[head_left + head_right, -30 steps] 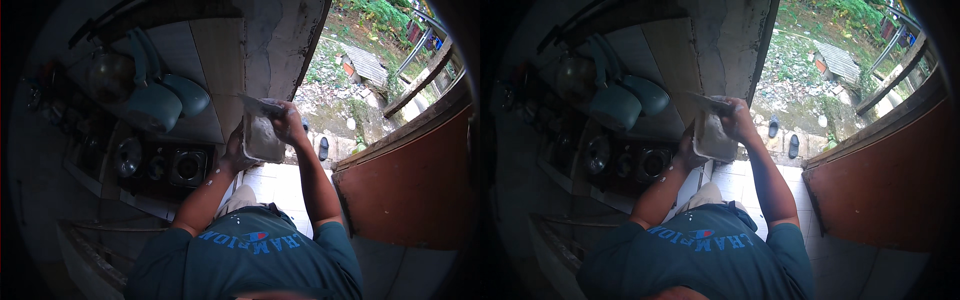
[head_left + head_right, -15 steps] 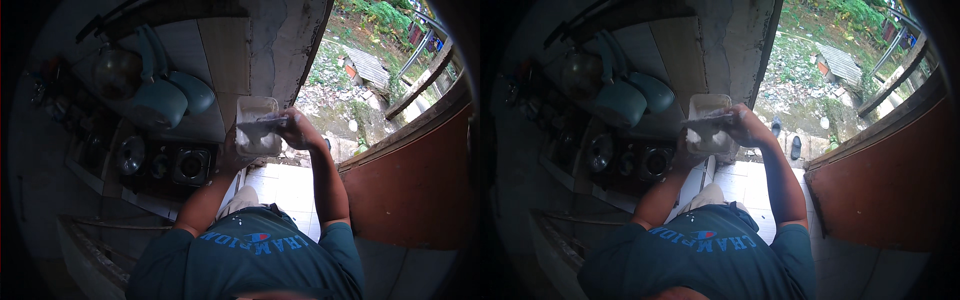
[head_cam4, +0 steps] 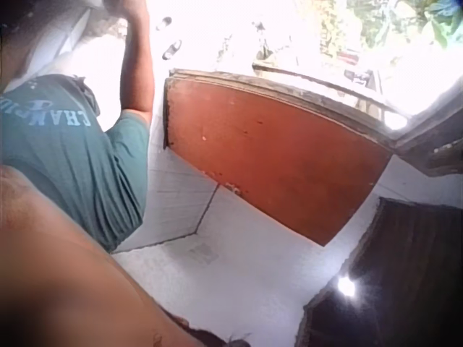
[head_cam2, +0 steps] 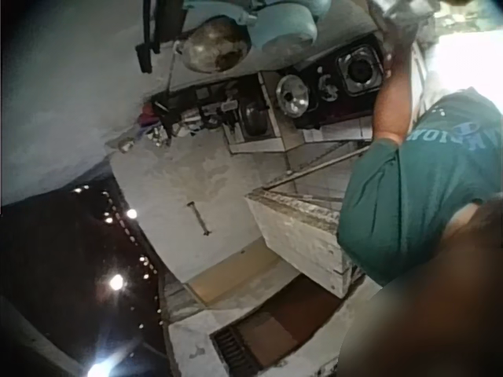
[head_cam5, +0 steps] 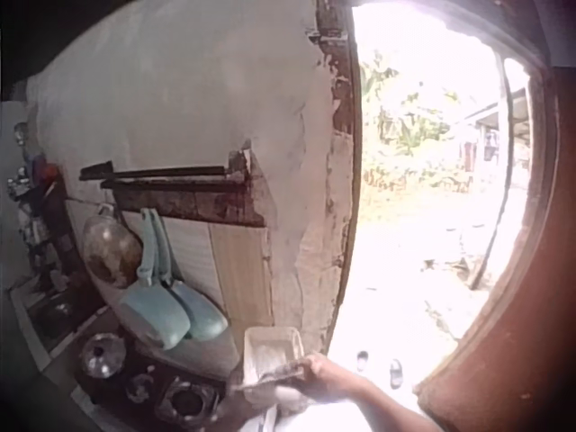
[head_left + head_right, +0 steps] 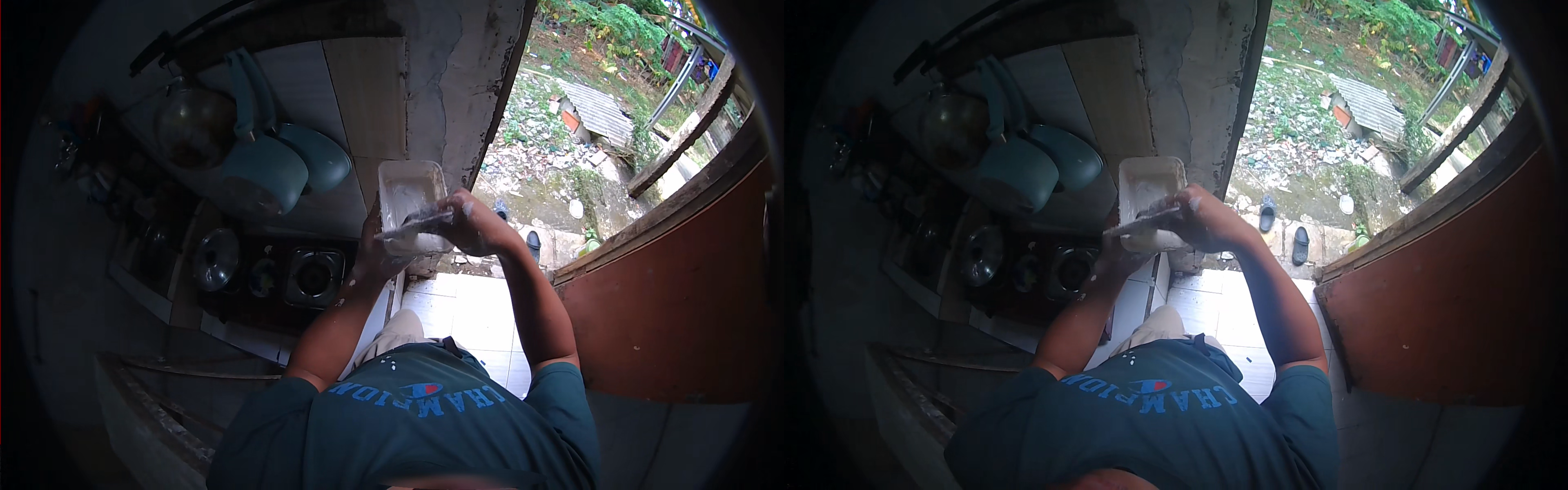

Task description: Apply plaster or putty to a damaged area of a wall using a spatula.

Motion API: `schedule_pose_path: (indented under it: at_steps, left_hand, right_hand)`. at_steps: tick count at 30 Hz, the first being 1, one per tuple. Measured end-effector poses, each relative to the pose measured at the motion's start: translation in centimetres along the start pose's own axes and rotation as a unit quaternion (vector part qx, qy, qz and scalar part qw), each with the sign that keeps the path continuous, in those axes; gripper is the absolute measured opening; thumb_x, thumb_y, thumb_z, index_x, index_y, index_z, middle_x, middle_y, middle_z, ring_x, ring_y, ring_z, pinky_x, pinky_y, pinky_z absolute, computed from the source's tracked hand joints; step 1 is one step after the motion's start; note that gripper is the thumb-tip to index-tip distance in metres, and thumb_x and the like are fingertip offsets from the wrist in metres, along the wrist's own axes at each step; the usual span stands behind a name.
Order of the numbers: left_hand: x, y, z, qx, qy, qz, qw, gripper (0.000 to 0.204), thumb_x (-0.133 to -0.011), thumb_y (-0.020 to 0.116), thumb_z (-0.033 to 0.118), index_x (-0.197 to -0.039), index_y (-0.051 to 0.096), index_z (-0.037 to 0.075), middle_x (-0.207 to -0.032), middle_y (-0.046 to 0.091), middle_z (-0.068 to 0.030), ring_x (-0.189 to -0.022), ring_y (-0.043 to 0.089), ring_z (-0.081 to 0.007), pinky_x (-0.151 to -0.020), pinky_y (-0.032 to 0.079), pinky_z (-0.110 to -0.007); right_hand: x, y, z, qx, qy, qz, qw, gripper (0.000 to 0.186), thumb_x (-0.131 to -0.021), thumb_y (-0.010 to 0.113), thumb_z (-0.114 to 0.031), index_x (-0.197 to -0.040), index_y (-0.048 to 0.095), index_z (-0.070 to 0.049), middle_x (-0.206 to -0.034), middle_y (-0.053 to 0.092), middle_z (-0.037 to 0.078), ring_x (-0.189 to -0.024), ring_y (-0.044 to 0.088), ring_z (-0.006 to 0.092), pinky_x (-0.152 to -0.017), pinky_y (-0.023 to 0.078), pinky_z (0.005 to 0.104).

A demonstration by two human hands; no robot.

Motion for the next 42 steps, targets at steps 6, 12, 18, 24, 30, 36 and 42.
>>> schedule_pose_path:
  at_steps: [6, 12, 18, 24, 30, 36, 42]
  left_hand:
    - [-0.8, 5.3, 1.6, 0.271, -0.04, 0.042, 0.961, 0.051, -0.1, 0.038, 0.042, -0.137, 0.044, 0.007, -0.129, 0.053, -0.0146, -0.119, 0.055, -0.0294, -0.1, 0.045, -0.05]
    - [-0.1, 0.6, -0.2, 0.251, -0.013, -0.019, 0.968, 0.06, -0.096, 0.04, 0.052, -0.136, 0.045, 0.007, -0.132, 0.052, -0.0144, -0.118, 0.056, -0.032, -0.101, 0.044, -0.051]
    - [0.0, -2.3, -1.0, -0.039, 0.084, 0.068, 0.993, 0.056, -0.097, 0.037, 0.049, -0.135, 0.046, 0.009, -0.129, 0.054, -0.0136, -0.117, 0.055, -0.0298, -0.1, 0.044, -0.049]
    - [-2.4, 5.0, 2.0, 0.241, -0.014, -0.001, 0.97, 0.054, -0.099, 0.033, 0.046, -0.137, 0.044, 0.009, -0.129, 0.053, -0.0124, -0.121, 0.053, -0.0277, -0.102, 0.043, -0.047]
    - [-3.2, 3.3, 1.2, 0.268, -0.045, 0.008, 0.962, 0.056, -0.097, 0.041, 0.052, -0.135, 0.047, 0.011, -0.129, 0.054, -0.0133, -0.12, 0.053, -0.0299, -0.104, 0.04, -0.049]
    - [-3.8, 1.3, 1.0, 0.277, -0.021, 0.036, 0.96, 0.058, -0.096, 0.043, 0.053, -0.136, 0.046, 0.01, -0.13, 0.054, -0.0121, -0.119, 0.053, -0.0294, -0.102, 0.042, -0.048]
    - [-4.0, 0.6, 2.0, 0.244, -0.008, 0.003, 0.97, 0.056, -0.096, 0.044, 0.046, -0.139, 0.041, 0.009, -0.132, 0.051, -0.0111, -0.121, 0.052, -0.0281, -0.101, 0.044, -0.049]
  right_hand:
    - [-1.5, -4.4, 3.1, -0.095, 0.013, 0.183, 0.978, 0.028, -0.082, 0.06, 0.006, -0.107, 0.069, -0.002, -0.102, 0.07, 0.018, -0.091, 0.069, 0.0226, -0.082, 0.053, 0.0298]
    - [-0.3, 1.4, -0.4, 0.088, -0.06, 0.142, 0.984, 0.02, -0.079, 0.061, 0.002, -0.096, 0.071, -0.002, -0.084, 0.067, 0.021, -0.075, 0.065, 0.0377, -0.07, 0.054, 0.0381]
    - [0.1, 0.2, -1.0, -0.008, 0.041, 0.086, 0.995, 0.023, -0.086, 0.059, -0.005, -0.106, 0.07, -0.004, -0.095, 0.069, 0.02, -0.086, 0.069, 0.0318, -0.079, 0.053, 0.0381]
    - [-2.6, -5.3, 1.7, 0.061, 0.002, 0.221, 0.973, 0.021, -0.087, 0.058, -0.004, -0.105, 0.069, -0.001, -0.097, 0.069, 0.02, -0.087, 0.069, 0.0316, -0.077, 0.053, 0.0368]
    - [-1.3, -4.5, 2.7, 0.08, -0.003, 0.214, 0.974, 0.023, -0.081, 0.06, 0.001, -0.101, 0.069, -0.001, -0.082, 0.068, 0.021, -0.075, 0.066, 0.0355, -0.065, 0.052, 0.036]
    - [-0.4, -1.7, 1.9, 0.092, 0.023, 0.185, 0.978, 0.015, -0.081, 0.059, 0.0, -0.093, 0.066, 0.003, -0.07, 0.062, 0.021, -0.056, 0.051, 0.0219, -0.059, 0.047, 0.0342]
    - [-4.0, -3.7, 6.9, -0.09, 0.012, 0.188, 0.978, 0.015, -0.084, 0.065, -0.001, -0.098, 0.067, 0.003, -0.09, 0.071, 0.015, -0.084, 0.065, 0.0148, -0.075, 0.052, 0.0332]
Point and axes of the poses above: each hand's wrist, its own x-axis away from the middle knuckle, its own y-axis out of the palm, z = x × y, the point moved 4 cm from there along -x, towards the middle knuckle
